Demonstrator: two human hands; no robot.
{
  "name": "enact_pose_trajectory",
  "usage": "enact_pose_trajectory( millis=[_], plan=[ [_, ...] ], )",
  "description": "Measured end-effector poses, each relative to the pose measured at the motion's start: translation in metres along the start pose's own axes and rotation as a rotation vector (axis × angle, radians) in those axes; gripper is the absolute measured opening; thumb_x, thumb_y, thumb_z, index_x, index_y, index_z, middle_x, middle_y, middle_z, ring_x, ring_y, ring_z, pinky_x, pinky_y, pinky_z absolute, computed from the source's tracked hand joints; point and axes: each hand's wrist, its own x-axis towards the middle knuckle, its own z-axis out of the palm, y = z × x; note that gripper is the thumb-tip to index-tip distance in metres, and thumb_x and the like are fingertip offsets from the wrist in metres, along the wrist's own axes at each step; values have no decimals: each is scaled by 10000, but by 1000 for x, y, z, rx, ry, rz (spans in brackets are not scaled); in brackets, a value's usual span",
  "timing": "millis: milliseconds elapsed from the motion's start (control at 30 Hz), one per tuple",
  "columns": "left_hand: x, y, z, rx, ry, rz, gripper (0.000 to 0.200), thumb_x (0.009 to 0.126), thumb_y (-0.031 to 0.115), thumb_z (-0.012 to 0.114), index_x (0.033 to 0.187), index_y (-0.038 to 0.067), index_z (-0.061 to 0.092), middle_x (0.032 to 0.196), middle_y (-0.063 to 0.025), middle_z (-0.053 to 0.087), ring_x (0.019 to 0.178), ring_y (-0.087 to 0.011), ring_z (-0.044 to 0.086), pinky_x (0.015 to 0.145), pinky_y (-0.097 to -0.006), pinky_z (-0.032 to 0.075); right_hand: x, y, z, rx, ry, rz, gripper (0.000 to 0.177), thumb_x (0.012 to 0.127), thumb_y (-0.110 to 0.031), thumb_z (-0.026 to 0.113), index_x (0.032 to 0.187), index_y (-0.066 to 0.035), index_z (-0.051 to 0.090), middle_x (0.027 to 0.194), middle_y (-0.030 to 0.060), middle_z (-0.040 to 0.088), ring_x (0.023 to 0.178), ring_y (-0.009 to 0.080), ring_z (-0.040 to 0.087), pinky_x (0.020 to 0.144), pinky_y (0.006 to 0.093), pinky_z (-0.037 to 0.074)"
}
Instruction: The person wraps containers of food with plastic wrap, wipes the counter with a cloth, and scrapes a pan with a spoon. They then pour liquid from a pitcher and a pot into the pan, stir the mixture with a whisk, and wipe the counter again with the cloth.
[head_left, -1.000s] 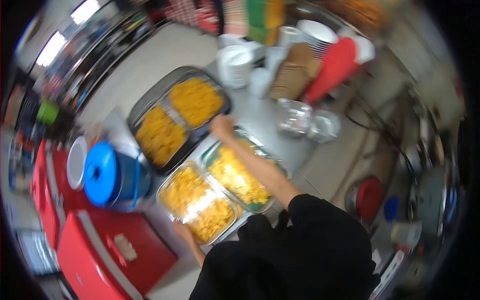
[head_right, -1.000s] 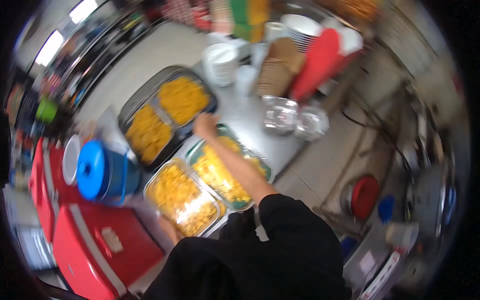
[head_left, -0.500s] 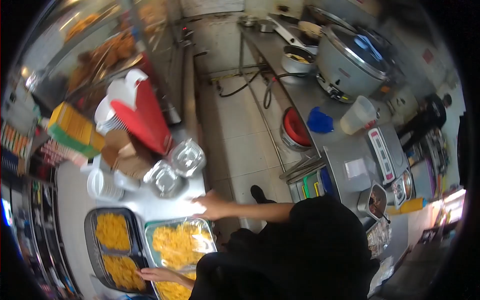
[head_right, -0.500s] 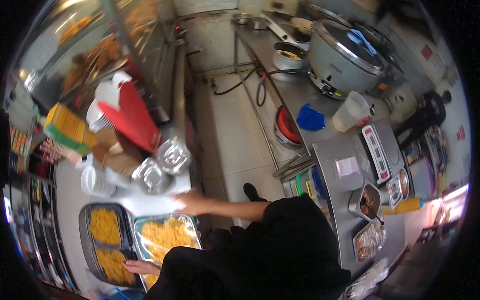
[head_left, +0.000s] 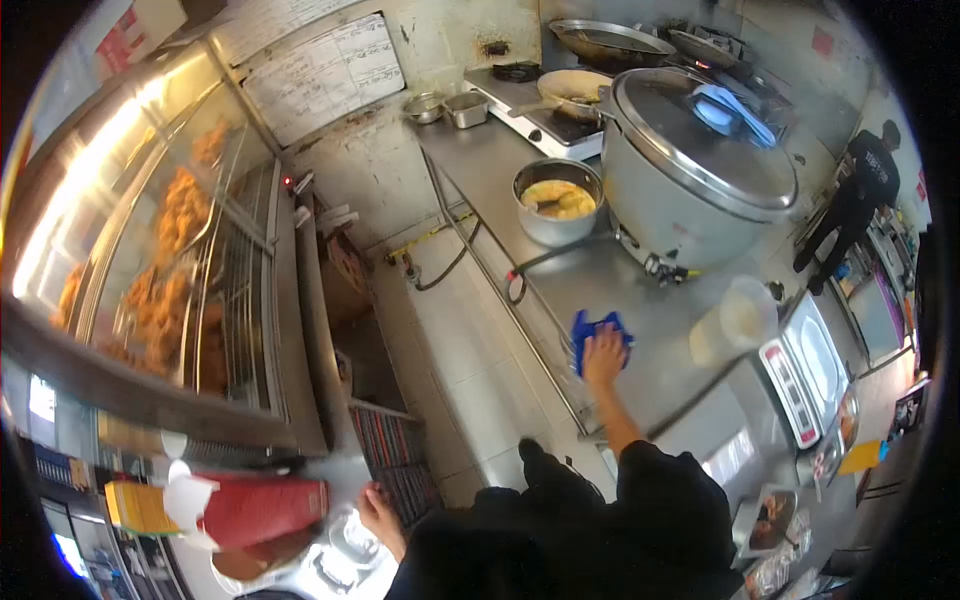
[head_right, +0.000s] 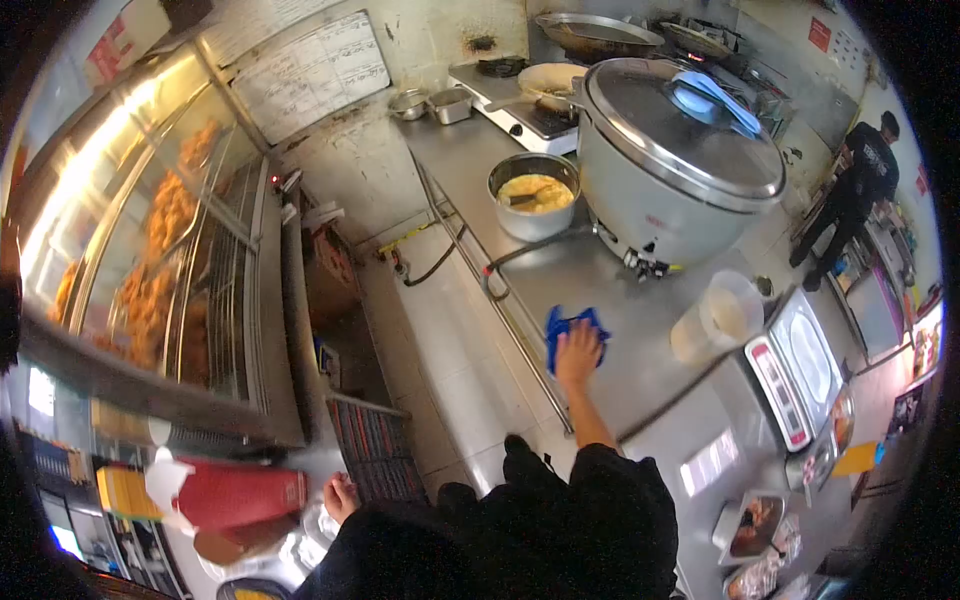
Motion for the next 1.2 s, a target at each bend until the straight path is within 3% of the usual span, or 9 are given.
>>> enact_pose_trajectory(
  millis=[67, 233, 700, 800, 900, 1033, 1100, 1167, 1200],
  plan=[
    [33, 29, 42, -16, -57, 32, 301, 869, 259, 444, 942, -19, 533, 844, -73, 559, 708, -113, 506, 622, -218, 419, 22, -64, -23, 212, -448, 22, 322, 793, -288, 509, 1039, -81, 517, 1175, 98, 444, 1135, 306, 331, 874, 481, 273],
    [138, 60, 111, -76, -167, 39, 286, 865, 250, 457, 951, -13, 530, 850, -63, 559, 748, -111, 507, 650, -228, 417, 83, -217, 17, 825, -140, -119, 220, 788, -214, 548, 916, -41, 501, 811, 155, 589, 701, 341, 567, 616, 382, 442],
    [477, 95, 298, 106, -476, -38, 294, 871, 258, 443, 947, -15, 519, 791, -68, 554, 682, -100, 496, 601, -231, 416, 451, -330, 284, 196, -74, -162, 426, 823, -346, 435, 1211, -174, 400, 1300, 111, 300, 1185, 310, 290, 961, 481, 217],
    [527, 36, 330, 74, -501, -37, 284, 868, 257, 451, 931, -11, 522, 789, -64, 553, 689, -99, 497, 606, -232, 416, 520, -298, 316, -83, -52, 161, 457, 840, -334, 385, 1261, -171, 315, 1295, 181, 289, 1215, 319, 241, 969, 479, 201],
    [557, -7, 322, 31, -549, -44, 271, 864, 255, 463, 907, -5, 528, 786, -59, 551, 699, -98, 498, 614, -233, 417, 496, -277, 302, -170, 43, 511, 503, 832, -320, 408, 1278, -126, 278, 1304, 245, 225, 1223, 377, 189, 969, 499, 177],
    [566, 123, 434, 260, -914, 101, 275, 889, 217, 396, 923, -26, 522, 829, -71, 557, 774, -139, 524, 679, -260, 427, 391, -307, 251, -122, -40, 529, 619, 816, -313, 437, 1320, -94, 153, 1293, 315, 141, 1202, 465, 133, 953, 546, 157],
    [555, 173, 508, 64, -1094, 57, 305, 892, 267, 371, 981, 9, 507, 899, -47, 553, 813, -132, 518, 674, -250, 410, 371, -322, 219, -143, -197, 475, 493, 824, -305, 429, 1233, -47, 333, 1196, 289, 351, 1133, 413, 325, 905, 503, 277],
    [522, 229, 586, -69, -1275, 55, 319, 888, 289, 380, 1028, 27, 497, 913, -41, 549, 832, -134, 515, 702, -248, 405, 393, -302, 166, 343, -461, 502, 291, 828, -266, 450, 954, -18, 535, 889, 237, 547, 898, 310, 541, 747, 408, 417],
    [502, 253, 619, -127, -1339, 18, 308, 883, 259, 407, 1034, 5, 496, 867, -56, 549, 822, -141, 519, 742, -255, 415, 413, -308, 121, 457, -94, 604, 266, 840, -232, 437, 727, -21, 552, 633, 164, 550, 604, 281, 570, 569, 388, 435]
  ],
)
